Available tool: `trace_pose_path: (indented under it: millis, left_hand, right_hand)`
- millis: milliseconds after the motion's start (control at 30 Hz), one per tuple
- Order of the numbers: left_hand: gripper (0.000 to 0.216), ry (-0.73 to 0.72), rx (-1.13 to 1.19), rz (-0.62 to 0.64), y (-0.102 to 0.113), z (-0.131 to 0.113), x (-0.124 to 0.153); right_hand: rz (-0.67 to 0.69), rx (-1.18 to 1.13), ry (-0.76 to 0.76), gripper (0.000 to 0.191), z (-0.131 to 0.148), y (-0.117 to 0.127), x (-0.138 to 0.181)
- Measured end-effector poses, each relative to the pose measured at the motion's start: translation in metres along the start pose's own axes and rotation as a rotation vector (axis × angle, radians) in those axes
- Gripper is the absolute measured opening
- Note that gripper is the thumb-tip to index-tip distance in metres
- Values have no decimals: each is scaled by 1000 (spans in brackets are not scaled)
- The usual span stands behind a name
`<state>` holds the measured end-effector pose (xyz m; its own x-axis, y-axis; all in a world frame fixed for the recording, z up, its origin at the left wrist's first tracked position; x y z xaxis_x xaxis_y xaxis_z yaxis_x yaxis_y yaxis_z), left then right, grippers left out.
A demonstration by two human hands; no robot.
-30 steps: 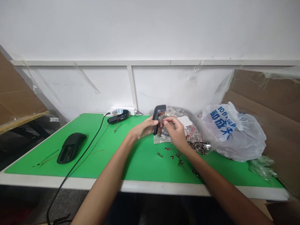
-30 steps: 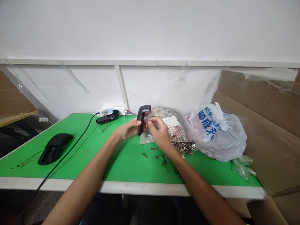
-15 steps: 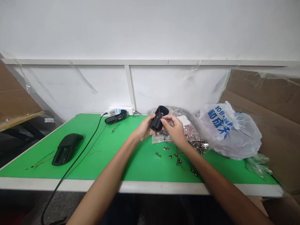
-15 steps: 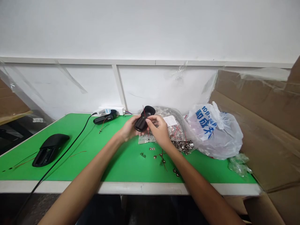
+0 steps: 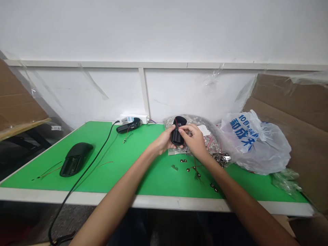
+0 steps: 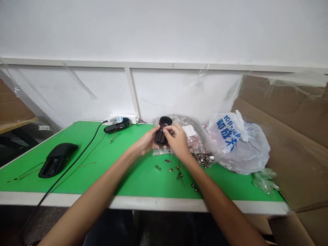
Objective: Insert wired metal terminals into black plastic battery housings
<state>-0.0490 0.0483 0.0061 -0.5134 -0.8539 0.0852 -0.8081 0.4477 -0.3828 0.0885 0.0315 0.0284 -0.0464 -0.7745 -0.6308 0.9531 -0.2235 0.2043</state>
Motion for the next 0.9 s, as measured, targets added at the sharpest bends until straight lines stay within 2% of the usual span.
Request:
trace_pose_path:
  millis: [200, 467, 667, 900]
  left_hand:
    - [24, -75, 51, -174, -7, 2, 2]
    - [31, -147, -22, -170, -12, 8, 0]
    - [27, -175, -77, -297, -9, 14, -3]
    - [23, -203, -92, -331, -9, 16, -1]
  right_hand:
    - [-4, 66, 54, 14, 2, 0, 1]
    - [5, 67, 26, 15, -3, -1, 1]
    - [27, 166, 164, 13, 4, 0, 1]
    - [101, 236, 211, 12, 9, -2, 3]
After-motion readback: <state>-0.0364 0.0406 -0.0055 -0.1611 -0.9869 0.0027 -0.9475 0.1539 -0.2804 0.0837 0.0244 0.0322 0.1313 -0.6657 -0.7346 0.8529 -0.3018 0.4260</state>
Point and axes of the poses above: each hand's wrist, its own x-axis away from the middle knuckle, its own y-axis out of the back of the hand, z = x × y, the point moved 5 cm from there along -x, towards the middle knuckle, and after that the axes turned 1 degree about -y, right-handed, at the moved point
